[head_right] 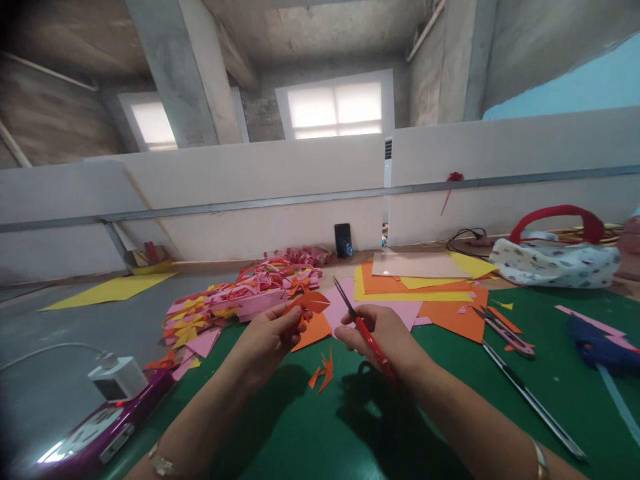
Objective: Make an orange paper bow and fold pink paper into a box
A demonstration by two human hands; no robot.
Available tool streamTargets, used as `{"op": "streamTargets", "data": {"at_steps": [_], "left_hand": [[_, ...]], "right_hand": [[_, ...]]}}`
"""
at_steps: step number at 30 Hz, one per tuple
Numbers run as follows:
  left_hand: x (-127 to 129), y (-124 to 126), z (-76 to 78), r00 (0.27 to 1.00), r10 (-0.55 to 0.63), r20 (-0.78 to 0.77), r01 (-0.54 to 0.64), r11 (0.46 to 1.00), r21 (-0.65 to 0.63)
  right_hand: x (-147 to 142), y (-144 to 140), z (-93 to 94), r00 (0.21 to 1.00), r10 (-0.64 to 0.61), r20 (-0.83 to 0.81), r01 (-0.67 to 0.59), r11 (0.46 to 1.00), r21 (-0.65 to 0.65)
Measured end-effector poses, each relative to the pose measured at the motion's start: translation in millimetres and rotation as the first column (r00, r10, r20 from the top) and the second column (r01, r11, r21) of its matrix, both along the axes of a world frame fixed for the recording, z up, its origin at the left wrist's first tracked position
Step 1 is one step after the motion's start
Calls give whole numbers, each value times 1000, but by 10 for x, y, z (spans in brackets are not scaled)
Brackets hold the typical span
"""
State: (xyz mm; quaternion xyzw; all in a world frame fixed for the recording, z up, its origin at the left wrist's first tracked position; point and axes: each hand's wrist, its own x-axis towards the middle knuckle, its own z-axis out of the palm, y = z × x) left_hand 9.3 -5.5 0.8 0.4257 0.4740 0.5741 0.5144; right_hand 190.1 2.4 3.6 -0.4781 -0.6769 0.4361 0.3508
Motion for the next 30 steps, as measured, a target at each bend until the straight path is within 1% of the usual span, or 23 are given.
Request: {"op": "streamTargets", "data": {"at_steps": [3, 6, 10, 12, 16, 18, 20, 23, 25, 28, 30], "left_hand": [[46, -11, -9, 999, -44, 12, 45, 998, -51], [93, -17, -47, 996, -84, -2, 84, 992, -90], [133, -10, -126, 982, -177, -59, 170, 980, -102], [137, -8, -149, 974, -218, -56, 210, 971, -116], [110, -14, -135, 967, -253, -10, 248, 955, -159], [91, -17, -117, 967, -254, -18, 248, 955, -161], [80, -19, -106, 967, -242, -79, 227, 961, -160], [82, -17, -105, 959, -208, -192, 181, 973, -145], [83, -12, -107, 966, -147, -212, 120, 983, -137], [64, 7, -100, 995, -4, -98, -8, 993, -118], [37, 22, -85, 997, 74, 6, -73, 993, -91]], "right_hand": [[-13, 10, -56, 988, -70, -136, 71, 998, 1], [-35, 31, -112, 974, -100, -204, 109, 994, 30], [-72, 68, -151, 965, -137, -225, 151, 987, 46], [-74, 84, -156, 966, -137, -220, 150, 988, 42], [-45, 84, -136, 964, -132, -232, 137, 991, 7], [-33, 73, -117, 963, -143, -230, 146, 989, -6], [-29, 64, -101, 964, -156, -216, 158, 987, -9], [-25, 64, -94, 970, -141, -197, 147, 989, 15], [-15, 64, -94, 977, -127, -169, 136, 990, 47], [6, 43, -87, 992, -111, -55, 117, 986, 118], [13, 10, -84, 990, -106, 91, 86, 975, 204]]}}
